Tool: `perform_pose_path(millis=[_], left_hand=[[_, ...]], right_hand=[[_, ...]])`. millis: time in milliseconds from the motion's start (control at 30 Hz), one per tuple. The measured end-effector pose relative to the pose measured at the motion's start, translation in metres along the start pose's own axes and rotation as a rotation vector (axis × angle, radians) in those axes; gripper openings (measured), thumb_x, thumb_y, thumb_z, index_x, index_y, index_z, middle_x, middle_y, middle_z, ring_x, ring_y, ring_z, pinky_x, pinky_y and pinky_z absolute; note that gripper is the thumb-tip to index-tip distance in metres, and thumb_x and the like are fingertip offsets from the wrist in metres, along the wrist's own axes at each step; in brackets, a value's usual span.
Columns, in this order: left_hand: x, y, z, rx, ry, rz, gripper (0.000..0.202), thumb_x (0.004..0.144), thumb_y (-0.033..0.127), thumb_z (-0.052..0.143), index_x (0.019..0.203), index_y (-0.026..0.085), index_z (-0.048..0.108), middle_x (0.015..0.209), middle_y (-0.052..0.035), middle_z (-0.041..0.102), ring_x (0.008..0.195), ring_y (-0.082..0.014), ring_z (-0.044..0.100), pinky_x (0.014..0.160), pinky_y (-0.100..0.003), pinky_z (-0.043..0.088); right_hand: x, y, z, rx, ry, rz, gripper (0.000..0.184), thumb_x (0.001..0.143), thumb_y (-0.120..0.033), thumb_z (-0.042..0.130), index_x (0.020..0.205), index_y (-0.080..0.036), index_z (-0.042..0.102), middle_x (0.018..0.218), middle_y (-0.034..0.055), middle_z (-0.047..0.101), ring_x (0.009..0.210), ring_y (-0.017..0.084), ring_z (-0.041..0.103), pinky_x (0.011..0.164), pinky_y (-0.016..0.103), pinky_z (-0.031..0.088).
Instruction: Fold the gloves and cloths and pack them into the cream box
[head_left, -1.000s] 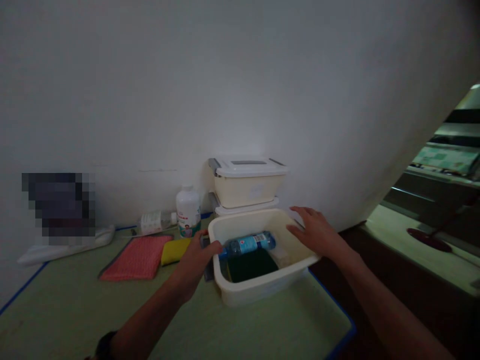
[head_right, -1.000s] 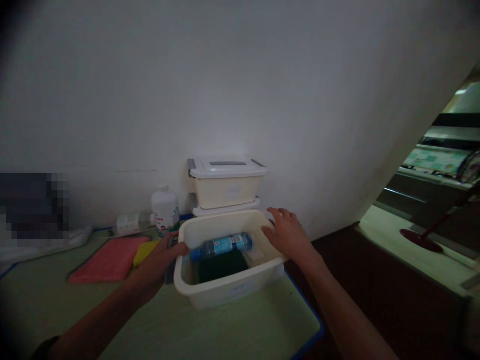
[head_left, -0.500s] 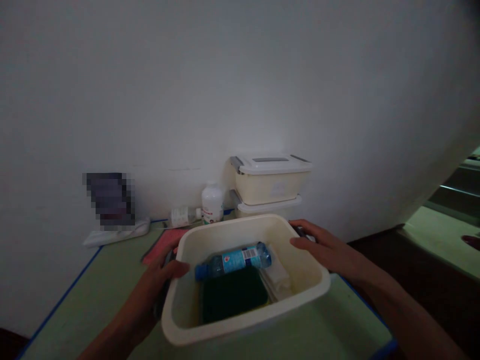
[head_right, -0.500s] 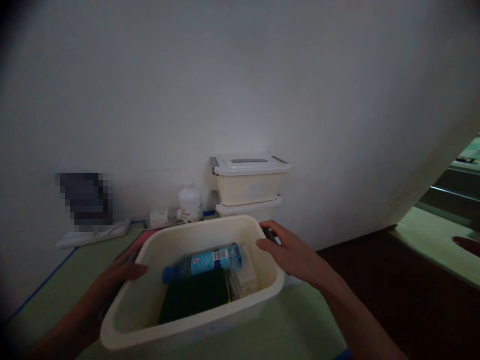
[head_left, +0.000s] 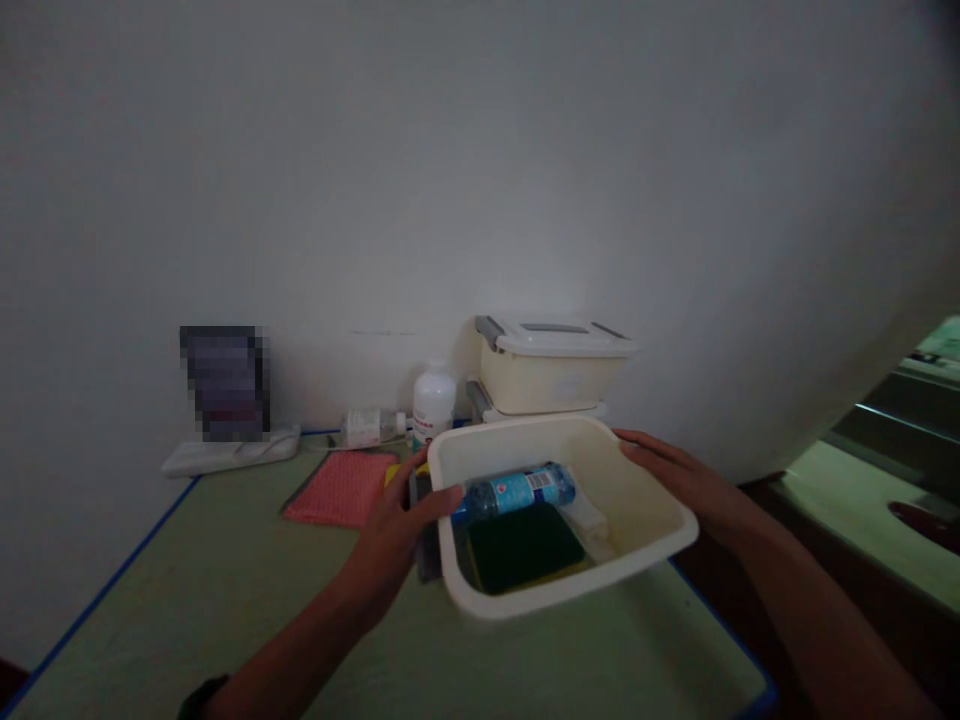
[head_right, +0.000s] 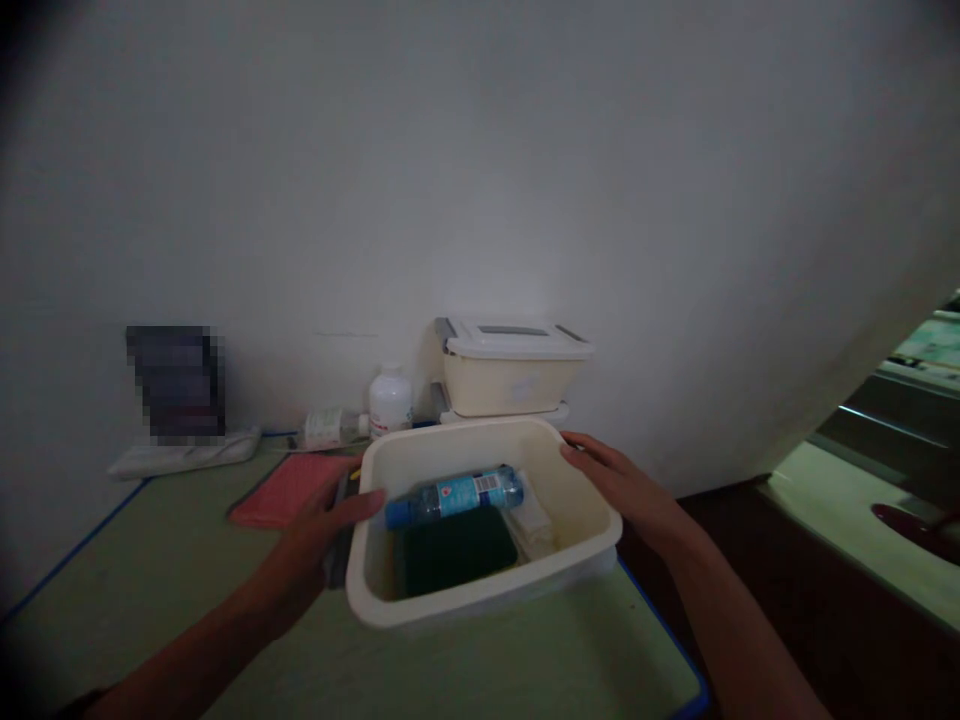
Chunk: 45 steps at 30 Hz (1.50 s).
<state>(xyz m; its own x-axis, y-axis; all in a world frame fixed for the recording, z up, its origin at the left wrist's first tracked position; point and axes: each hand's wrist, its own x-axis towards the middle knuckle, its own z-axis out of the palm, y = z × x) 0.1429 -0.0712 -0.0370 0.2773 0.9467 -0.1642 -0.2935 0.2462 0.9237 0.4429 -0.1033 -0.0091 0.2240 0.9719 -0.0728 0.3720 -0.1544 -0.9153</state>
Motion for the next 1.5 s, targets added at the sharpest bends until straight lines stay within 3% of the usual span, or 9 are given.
perform_pose_path(millis=[267,500,633,733,833,1000,1267,1400,1500], left_hand=[[0.032,-0.022,0.038,-0.043,-0.103,0.077,0.054,0.074,0.034,0.068,0.122,0.02,0.049,0.106,-0.0079,0.067,0.092,-0.0223,0.065,0.073,-0.029,0.052],[0.043,-0.038,0.021,0.235,-0.107,0.082,0.053,0.083,0.052,0.048,0.128,0.024,0.043,0.09,-0.0058,0.063,0.065,-0.0188,0.062,0.044,-0.026,0.048],[0.047,-0.044,-0.008,0.542,-0.032,0.333,0.049,0.087,0.049,0.041,0.126,0.019,0.043,0.071,-0.001,0.055,0.06,-0.018,0.056,0.046,-0.027,0.047],[0.052,-0.043,-0.049,1.019,0.145,0.58,0.034,0.085,0.04,0.043,0.109,0.018,0.053,0.088,-0.0058,0.058,0.078,-0.0209,0.058,0.071,-0.037,0.049],[0.054,-0.035,-0.091,1.152,0.249,0.564,0.028,0.08,0.034,0.045,0.098,0.015,0.057,0.103,-0.014,0.057,0.098,-0.029,0.052,0.089,-0.05,0.039],[0.051,-0.026,-0.133,1.228,0.294,0.434,0.017,0.071,0.027,0.053,0.076,0.015,0.065,0.09,-0.0165,0.063,0.093,-0.036,0.052,0.088,-0.059,0.033],[0.043,-0.019,-0.147,0.786,0.222,0.425,0.019,0.067,0.037,0.063,0.07,0.02,0.069,0.083,-0.0059,0.065,0.084,-0.0242,0.058,0.081,-0.036,0.043],[0.042,-0.02,-0.154,0.424,0.204,0.373,0.031,0.068,0.045,0.059,0.077,0.017,0.068,0.086,-0.0078,0.067,0.087,-0.0257,0.06,0.079,-0.036,0.046],[0.04,-0.02,-0.158,0.212,0.164,0.292,0.036,0.069,0.049,0.058,0.081,0.016,0.068,0.081,-0.0083,0.07,0.083,-0.0264,0.064,0.077,-0.039,0.048]], right_hand=[[0.011,0.031,-0.029,-0.039,0.025,-0.121,0.044,0.088,-0.048,0.039,0.119,-0.023,0.058,0.121,0.0045,0.062,0.113,0.022,0.055,0.094,0.036,0.045],[0.018,0.036,-0.038,-0.226,0.092,-0.093,0.047,0.081,-0.049,0.051,0.117,-0.019,0.058,0.113,0.0119,0.064,0.099,0.027,0.062,0.084,0.043,0.05],[0.012,0.017,-0.027,-0.387,0.199,-0.222,0.048,0.073,-0.043,0.062,0.115,-0.018,0.058,0.126,0.0138,0.053,0.12,0.031,0.044,0.104,0.049,0.031],[-0.002,-0.005,0.001,-0.602,0.08,-0.468,0.037,0.082,-0.041,0.054,0.112,-0.021,0.058,0.118,0.0101,0.058,0.115,0.026,0.049,0.103,0.047,0.033],[-0.019,-0.027,0.045,-0.679,0.037,-0.622,0.031,0.086,-0.036,0.051,0.112,-0.02,0.057,0.115,0.0095,0.058,0.112,0.024,0.049,0.1,0.046,0.037],[-0.04,-0.052,0.128,-0.681,-0.014,-0.795,0.026,0.086,-0.023,0.052,0.109,-0.017,0.06,0.113,0.0091,0.057,0.112,0.023,0.047,0.098,0.043,0.039],[-0.043,-0.057,0.217,-0.739,-0.055,-0.985,0.022,0.086,-0.01,0.046,0.098,-0.009,0.064,0.096,0.0123,0.062,0.098,0.025,0.055,0.089,0.042,0.048],[-0.039,-0.034,0.241,-0.657,-0.148,-0.836,0.027,0.083,-0.012,0.049,0.108,-0.006,0.059,0.108,0.0172,0.059,0.102,0.029,0.055,0.087,0.046,0.049],[-0.03,-0.009,0.254,-0.343,-0.171,-0.678,0.054,0.085,-0.024,0.05,0.134,-0.007,0.034,0.135,0.0211,0.04,0.121,0.03,0.044,0.096,0.047,0.043]])
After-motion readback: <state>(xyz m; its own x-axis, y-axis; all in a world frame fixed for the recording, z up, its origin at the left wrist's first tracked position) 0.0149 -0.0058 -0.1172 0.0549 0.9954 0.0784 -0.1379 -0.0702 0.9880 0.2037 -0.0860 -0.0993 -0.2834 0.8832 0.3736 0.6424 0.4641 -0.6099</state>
